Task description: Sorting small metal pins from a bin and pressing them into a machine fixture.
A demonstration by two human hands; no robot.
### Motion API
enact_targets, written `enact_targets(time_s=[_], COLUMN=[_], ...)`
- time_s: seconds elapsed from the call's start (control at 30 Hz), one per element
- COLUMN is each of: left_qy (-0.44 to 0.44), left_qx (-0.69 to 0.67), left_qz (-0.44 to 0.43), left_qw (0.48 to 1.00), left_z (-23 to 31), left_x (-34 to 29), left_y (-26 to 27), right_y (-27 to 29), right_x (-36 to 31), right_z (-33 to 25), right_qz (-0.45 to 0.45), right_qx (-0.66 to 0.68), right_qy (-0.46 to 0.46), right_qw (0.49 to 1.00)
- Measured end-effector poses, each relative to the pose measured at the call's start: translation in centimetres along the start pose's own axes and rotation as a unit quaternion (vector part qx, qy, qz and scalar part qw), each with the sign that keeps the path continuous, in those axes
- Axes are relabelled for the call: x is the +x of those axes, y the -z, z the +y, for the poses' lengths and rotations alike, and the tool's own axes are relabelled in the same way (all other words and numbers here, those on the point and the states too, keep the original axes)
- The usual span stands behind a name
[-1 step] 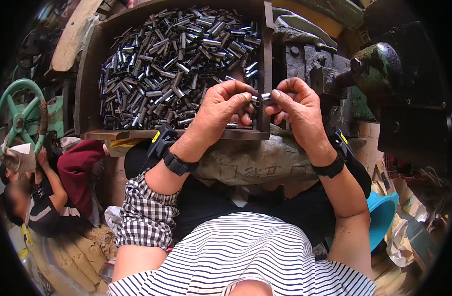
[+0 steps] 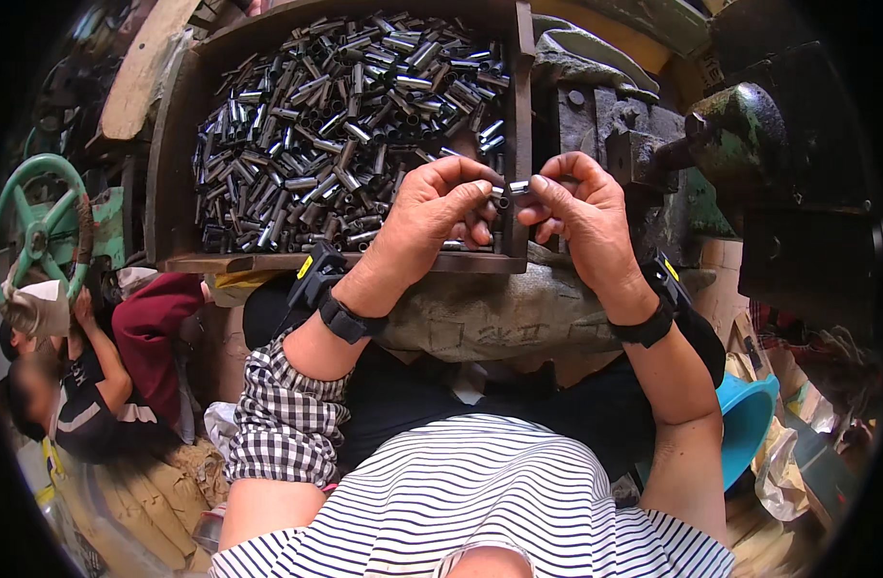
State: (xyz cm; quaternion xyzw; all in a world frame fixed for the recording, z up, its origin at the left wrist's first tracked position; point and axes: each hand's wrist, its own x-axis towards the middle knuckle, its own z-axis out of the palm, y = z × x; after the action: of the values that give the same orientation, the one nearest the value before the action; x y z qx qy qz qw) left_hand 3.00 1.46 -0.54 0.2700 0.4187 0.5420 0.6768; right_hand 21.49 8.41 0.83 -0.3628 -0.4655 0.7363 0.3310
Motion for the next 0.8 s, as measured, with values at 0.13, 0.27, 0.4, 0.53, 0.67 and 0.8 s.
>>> enact_targets(time_s=[0.13,0.27,0.4,0.53,0.67,0.8], left_qy=[-0.005,-0.024,-0.043,-0.069,-0.072,-0.108], left_qx=[0.017,0.013,0.038,0.087,0.118,0.28], left_qz=[0.007,0.012,0.015,0.029,0.034,-0.035], left_qw=[1.0,1.0,0.998,0.993,0.99,0.953], left_z=[0.1,0.1,-0.1,-0.5,-0.3,1.3], left_x=[0.0,-0.2,0.0,0.0,-0.3,-1.2], left_y=[-0.2,-0.5,-0.4,-0.6,-1.2,-2.1], right_y=[0.0,-0.2,-0.3,0.0,-0.1,1.0], right_x=[-0.1,-0.2,-0.3,-0.2,-0.1,0.1], right_z=[0.2,0.6,0.7,0.6,0.4,-0.2], right_qz=[-0.015,-0.009,-0.028,-0.032,-0.043,-0.106], right_qx=[0.011,0.057,0.08,0.121,0.13,0.171], right_qy=[-0.014,-0.06,-0.068,-0.107,-0.115,-0.149], right_qw=[1.0,0.997,0.994,0.986,0.984,0.968])
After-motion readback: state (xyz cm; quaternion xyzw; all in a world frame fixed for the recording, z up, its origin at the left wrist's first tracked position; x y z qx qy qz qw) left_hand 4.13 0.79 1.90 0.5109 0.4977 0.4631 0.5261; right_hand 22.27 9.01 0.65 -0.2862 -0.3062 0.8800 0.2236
